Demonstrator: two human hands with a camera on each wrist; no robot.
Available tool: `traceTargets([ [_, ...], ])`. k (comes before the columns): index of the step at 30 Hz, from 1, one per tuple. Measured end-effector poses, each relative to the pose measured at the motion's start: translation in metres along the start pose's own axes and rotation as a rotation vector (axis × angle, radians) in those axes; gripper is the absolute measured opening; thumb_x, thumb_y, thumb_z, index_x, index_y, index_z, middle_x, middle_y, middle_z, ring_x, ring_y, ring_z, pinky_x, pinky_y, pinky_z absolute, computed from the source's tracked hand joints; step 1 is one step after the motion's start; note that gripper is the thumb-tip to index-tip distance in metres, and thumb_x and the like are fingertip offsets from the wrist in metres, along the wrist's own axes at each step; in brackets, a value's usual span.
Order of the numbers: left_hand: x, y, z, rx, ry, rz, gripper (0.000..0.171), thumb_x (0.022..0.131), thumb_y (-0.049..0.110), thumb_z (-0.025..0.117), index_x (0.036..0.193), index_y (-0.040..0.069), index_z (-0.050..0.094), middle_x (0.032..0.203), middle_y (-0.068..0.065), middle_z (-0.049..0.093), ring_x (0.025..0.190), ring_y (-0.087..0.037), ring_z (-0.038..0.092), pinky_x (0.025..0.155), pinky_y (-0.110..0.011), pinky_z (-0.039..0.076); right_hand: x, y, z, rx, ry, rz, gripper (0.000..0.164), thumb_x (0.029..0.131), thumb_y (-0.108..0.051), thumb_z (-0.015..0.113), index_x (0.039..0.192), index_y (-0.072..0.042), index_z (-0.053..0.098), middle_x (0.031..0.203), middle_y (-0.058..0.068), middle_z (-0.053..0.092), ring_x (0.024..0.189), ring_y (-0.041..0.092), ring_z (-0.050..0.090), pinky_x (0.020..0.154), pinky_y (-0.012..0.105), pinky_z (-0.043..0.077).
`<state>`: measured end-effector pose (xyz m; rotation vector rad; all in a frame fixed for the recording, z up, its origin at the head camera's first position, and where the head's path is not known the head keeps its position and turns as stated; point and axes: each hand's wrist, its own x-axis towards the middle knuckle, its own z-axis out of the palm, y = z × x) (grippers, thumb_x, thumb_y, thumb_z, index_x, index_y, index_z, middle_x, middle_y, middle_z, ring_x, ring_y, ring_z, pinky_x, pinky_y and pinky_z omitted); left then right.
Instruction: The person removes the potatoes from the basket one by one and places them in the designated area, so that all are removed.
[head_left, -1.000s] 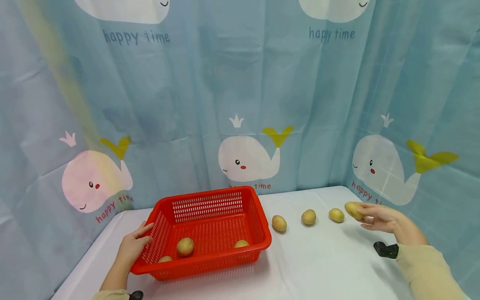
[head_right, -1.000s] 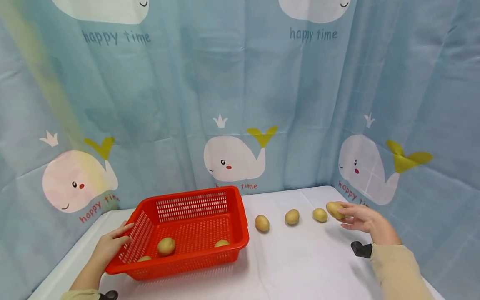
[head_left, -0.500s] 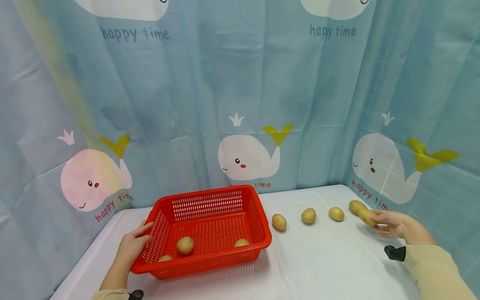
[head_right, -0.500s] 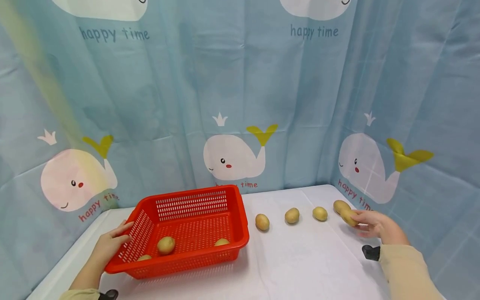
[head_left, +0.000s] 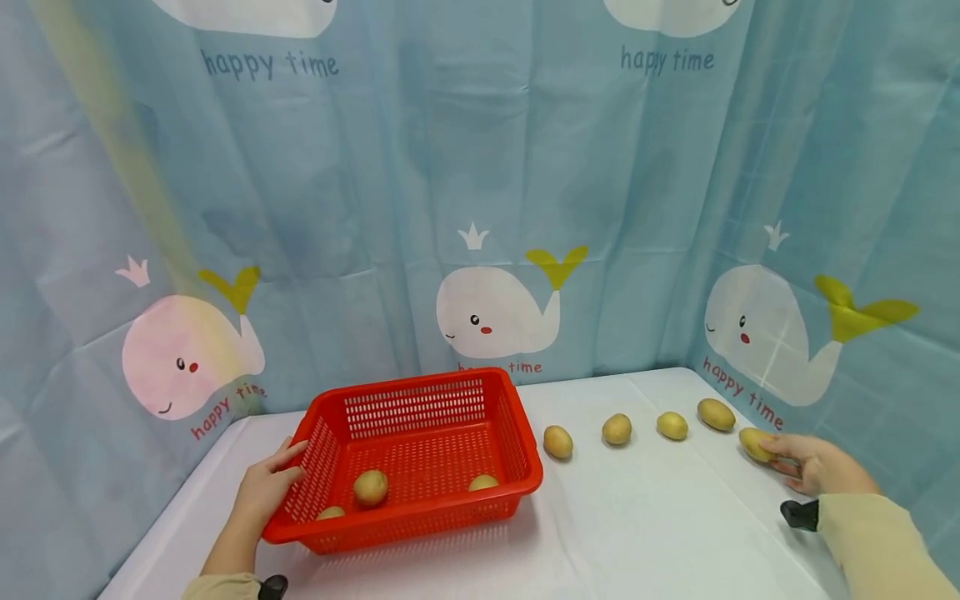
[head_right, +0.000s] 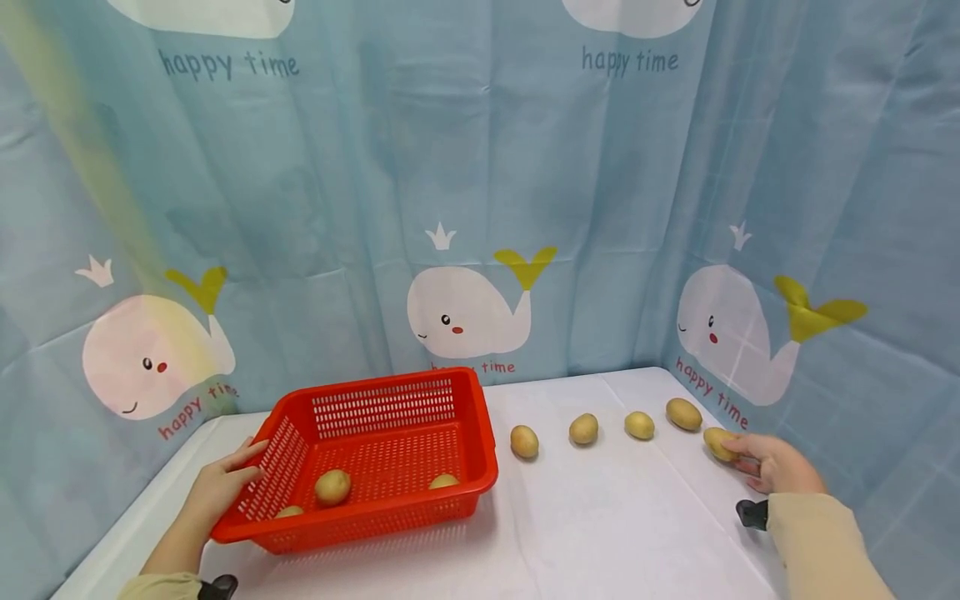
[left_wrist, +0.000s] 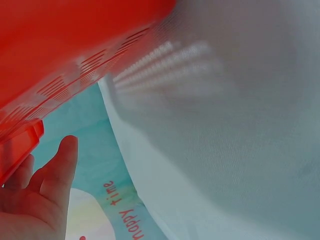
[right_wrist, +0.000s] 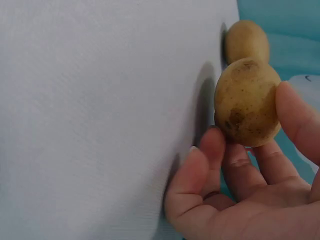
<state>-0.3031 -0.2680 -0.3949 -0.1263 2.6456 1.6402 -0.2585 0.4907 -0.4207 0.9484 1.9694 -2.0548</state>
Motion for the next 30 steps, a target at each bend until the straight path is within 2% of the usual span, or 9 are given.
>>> traceTargets([
  [4, 0.001, -0.001, 0.000, -0.003, -0.001, -0.013, 0.055, 0.098, 0.010, 0.044, 0.149, 0.003, 0.026, 0.158, -0.020, 0.007, 0.136, -0.049, 0.025, 0.083, -0.035, 0.056, 0.002, 0.000, 0.005, 0.028, 0.101, 0.021, 0.035, 0.085, -0.008, 0.073, 0.106, 0.002, 0.047, 0.078, 0.001, 0.053, 0.086, 0.024, 0.051, 0.084, 0.038, 0.045],
  [6, 0.002, -0.002, 0.000, -0.001, -0.002, -0.014, 0.055, 0.098, 0.011, 0.044, 0.149, 0.003, 0.027, 0.158, -0.019, 0.007, 0.137, -0.049, 0.023, 0.084, -0.035, 0.055, 0.003, 0.000, 0.006, 0.004, 0.119, 0.010, 0.041, 0.082, -0.010, 0.076, 0.107, 0.003, 0.046, 0.085, 0.004, 0.053, 0.087, 0.025, 0.050, 0.081, 0.036, 0.046],
  [10, 0.003, -0.002, 0.000, 0.008, -0.007, -0.009, 0.055, 0.098, 0.010, 0.044, 0.149, 0.003, 0.027, 0.158, -0.019, 0.007, 0.139, -0.050, 0.019, 0.088, -0.038, 0.053, 0.006, 0.002, 0.005, -0.076, 0.132, -0.031, 0.065, 0.070, -0.021, 0.087, 0.111, 0.008, 0.045, 0.109, 0.016, 0.045, 0.101, 0.033, 0.043, 0.079, 0.037, 0.044],
  [12, 0.003, -0.002, -0.001, 0.020, -0.005, -0.008, 0.055, 0.097, 0.010, 0.044, 0.149, 0.002, 0.027, 0.158, -0.018, 0.007, 0.140, -0.050, 0.018, 0.090, -0.039, 0.051, 0.010, 0.002, 0.004, -0.107, 0.154, -0.037, 0.076, 0.065, -0.025, 0.090, 0.114, 0.008, 0.043, 0.113, 0.018, 0.042, 0.103, 0.034, 0.042, 0.077, 0.036, 0.045],
  [14, 0.002, -0.002, -0.001, 0.025, -0.005, -0.010, 0.054, 0.098, 0.011, 0.044, 0.149, 0.002, 0.027, 0.158, -0.018, 0.007, 0.140, -0.050, 0.017, 0.091, -0.040, 0.050, 0.015, 0.003, 0.002, -0.107, 0.179, -0.031, 0.080, 0.062, -0.028, 0.092, 0.113, 0.008, 0.041, 0.108, 0.017, 0.043, 0.100, 0.032, 0.043, 0.077, 0.037, 0.046],
  [18, 0.001, -0.004, -0.001, 0.014, -0.008, -0.021, 0.054, 0.098, 0.012, 0.045, 0.149, 0.002, 0.026, 0.158, -0.019, 0.006, 0.139, -0.050, 0.019, 0.088, -0.039, 0.052, 0.023, 0.002, -0.004, -0.056, 0.197, 0.016, 0.074, 0.064, -0.024, 0.091, 0.104, 0.005, 0.036, 0.096, 0.015, 0.039, 0.085, 0.026, 0.044, 0.072, 0.033, 0.049],
  [21, 0.002, -0.003, -0.001, 0.009, -0.008, -0.023, 0.055, 0.098, 0.012, 0.045, 0.149, 0.002, 0.026, 0.158, -0.019, 0.006, 0.140, -0.050, 0.017, 0.091, -0.041, 0.050, 0.020, -0.001, -0.005, -0.020, 0.183, 0.050, 0.059, 0.075, -0.019, 0.083, 0.099, 0.003, 0.033, 0.089, 0.013, 0.038, 0.075, 0.021, 0.044, 0.069, 0.030, 0.050],
  [24, 0.002, -0.001, -0.001, 0.016, -0.005, -0.022, 0.055, 0.097, 0.011, 0.044, 0.149, 0.002, 0.027, 0.158, -0.019, 0.006, 0.141, -0.049, 0.013, 0.095, -0.044, 0.045, 0.014, -0.002, -0.002, -0.010, 0.177, 0.058, 0.051, 0.081, -0.015, 0.077, 0.098, 0.003, 0.032, 0.085, 0.013, 0.039, 0.072, 0.019, 0.044, 0.067, 0.029, 0.050],
  [30, 0.003, 0.002, -0.001, 0.025, -0.013, -0.018, 0.054, 0.098, 0.011, 0.043, 0.149, 0.002, 0.026, 0.158, -0.018, 0.005, 0.142, -0.049, 0.010, 0.097, -0.046, 0.041, 0.011, 0.000, -0.002, -0.026, 0.197, 0.052, 0.049, 0.078, -0.012, 0.080, 0.101, 0.005, 0.040, 0.088, 0.013, 0.040, 0.077, 0.022, 0.044, 0.067, 0.029, 0.051],
])
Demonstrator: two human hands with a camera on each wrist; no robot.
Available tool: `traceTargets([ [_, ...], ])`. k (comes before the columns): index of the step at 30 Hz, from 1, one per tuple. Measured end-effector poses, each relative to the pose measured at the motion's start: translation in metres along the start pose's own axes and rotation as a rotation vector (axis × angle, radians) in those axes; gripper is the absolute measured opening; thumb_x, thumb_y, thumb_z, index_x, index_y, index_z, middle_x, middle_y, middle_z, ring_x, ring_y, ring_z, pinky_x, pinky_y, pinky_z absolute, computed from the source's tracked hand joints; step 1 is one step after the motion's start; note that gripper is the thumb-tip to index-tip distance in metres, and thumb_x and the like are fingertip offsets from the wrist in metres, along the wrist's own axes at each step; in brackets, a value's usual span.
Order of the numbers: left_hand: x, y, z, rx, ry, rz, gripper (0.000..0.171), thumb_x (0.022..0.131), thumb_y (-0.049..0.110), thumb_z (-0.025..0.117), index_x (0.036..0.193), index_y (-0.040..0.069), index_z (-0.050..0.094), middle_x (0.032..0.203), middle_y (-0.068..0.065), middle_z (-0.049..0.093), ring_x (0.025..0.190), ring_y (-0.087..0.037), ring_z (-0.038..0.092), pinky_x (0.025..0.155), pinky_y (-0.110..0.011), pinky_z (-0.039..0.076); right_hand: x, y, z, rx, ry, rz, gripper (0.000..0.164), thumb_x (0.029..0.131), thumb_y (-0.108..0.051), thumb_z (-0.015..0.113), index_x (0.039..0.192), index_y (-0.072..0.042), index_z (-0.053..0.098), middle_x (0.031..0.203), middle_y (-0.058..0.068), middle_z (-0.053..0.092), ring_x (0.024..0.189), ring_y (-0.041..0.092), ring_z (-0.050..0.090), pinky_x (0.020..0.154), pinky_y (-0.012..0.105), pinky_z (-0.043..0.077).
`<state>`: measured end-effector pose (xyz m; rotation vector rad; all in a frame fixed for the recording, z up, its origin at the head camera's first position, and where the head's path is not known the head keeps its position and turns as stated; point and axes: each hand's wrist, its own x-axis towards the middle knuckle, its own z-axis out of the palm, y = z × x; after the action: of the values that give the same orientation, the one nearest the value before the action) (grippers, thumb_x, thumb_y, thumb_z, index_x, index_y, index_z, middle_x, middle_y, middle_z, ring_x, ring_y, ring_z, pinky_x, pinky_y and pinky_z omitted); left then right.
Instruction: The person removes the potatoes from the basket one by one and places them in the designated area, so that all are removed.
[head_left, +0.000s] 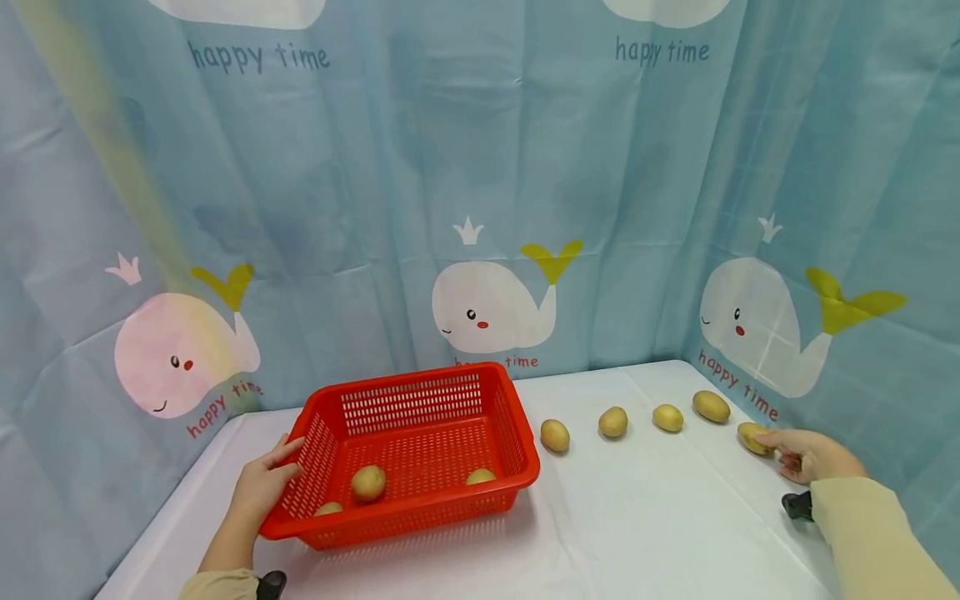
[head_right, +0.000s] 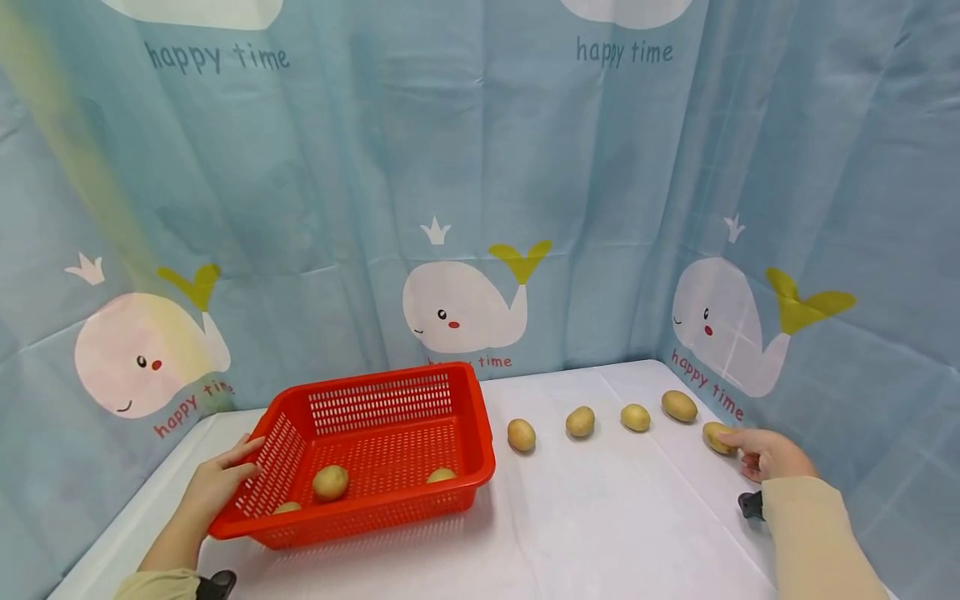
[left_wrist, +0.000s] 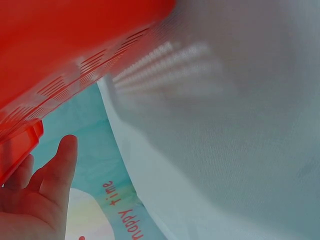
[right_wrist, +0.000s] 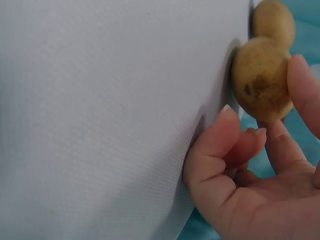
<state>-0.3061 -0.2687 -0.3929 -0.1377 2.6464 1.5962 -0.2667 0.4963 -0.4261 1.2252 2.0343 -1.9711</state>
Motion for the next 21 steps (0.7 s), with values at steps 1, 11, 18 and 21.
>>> traceTargets([
  [1, 0.000, 0.000, 0.000, 0.000, -0.001, 0.001, 0.054, 0.098, 0.011, 0.043, 0.149, 0.002, 0.026, 0.158, -0.018, 0.005, 0.142, -0.049, 0.010, 0.097, -0.046, 0.040, 0.000, 0.000, 0.000, 0.000, -0.003, 0.002, 0.046, 0.078, -0.012, 0.081, 0.101, 0.004, 0.044, 0.088, 0.012, 0.040, 0.078, 0.022, 0.044, 0.067, 0.028, 0.051],
  [11, -0.002, 0.001, -0.003, 0.012, 0.001, 0.002, 0.054, 0.098, 0.011, 0.043, 0.149, 0.002, 0.027, 0.158, -0.018, 0.006, 0.142, -0.049, 0.012, 0.096, -0.043, 0.044, -0.007, -0.002, 0.002, -0.031, -0.038, -0.012, 0.046, 0.077, -0.013, 0.082, 0.104, 0.004, 0.048, 0.097, 0.014, 0.041, 0.086, 0.026, 0.043, 0.070, 0.029, 0.051],
  [18, -0.004, 0.002, -0.003, -0.002, -0.001, -0.017, 0.055, 0.099, 0.013, 0.043, 0.150, 0.003, 0.025, 0.158, -0.017, 0.004, 0.142, -0.049, 0.012, 0.091, -0.038, 0.051, -0.013, -0.004, -0.003, -0.009, -0.141, -0.005, 0.048, 0.086, -0.020, 0.074, 0.098, 0.003, 0.034, 0.084, 0.009, 0.041, 0.075, 0.019, 0.044, 0.068, 0.027, 0.047],
  [21, -0.004, 0.001, -0.002, -0.013, -0.009, -0.020, 0.055, 0.099, 0.013, 0.043, 0.150, 0.003, 0.024, 0.158, -0.017, 0.003, 0.142, -0.049, 0.011, 0.091, -0.040, 0.049, -0.015, -0.004, -0.008, -0.008, -0.206, -0.013, 0.044, 0.091, -0.024, 0.067, 0.098, 0.003, 0.032, 0.076, 0.006, 0.040, 0.069, 0.016, 0.044, 0.065, 0.026, 0.043],
])
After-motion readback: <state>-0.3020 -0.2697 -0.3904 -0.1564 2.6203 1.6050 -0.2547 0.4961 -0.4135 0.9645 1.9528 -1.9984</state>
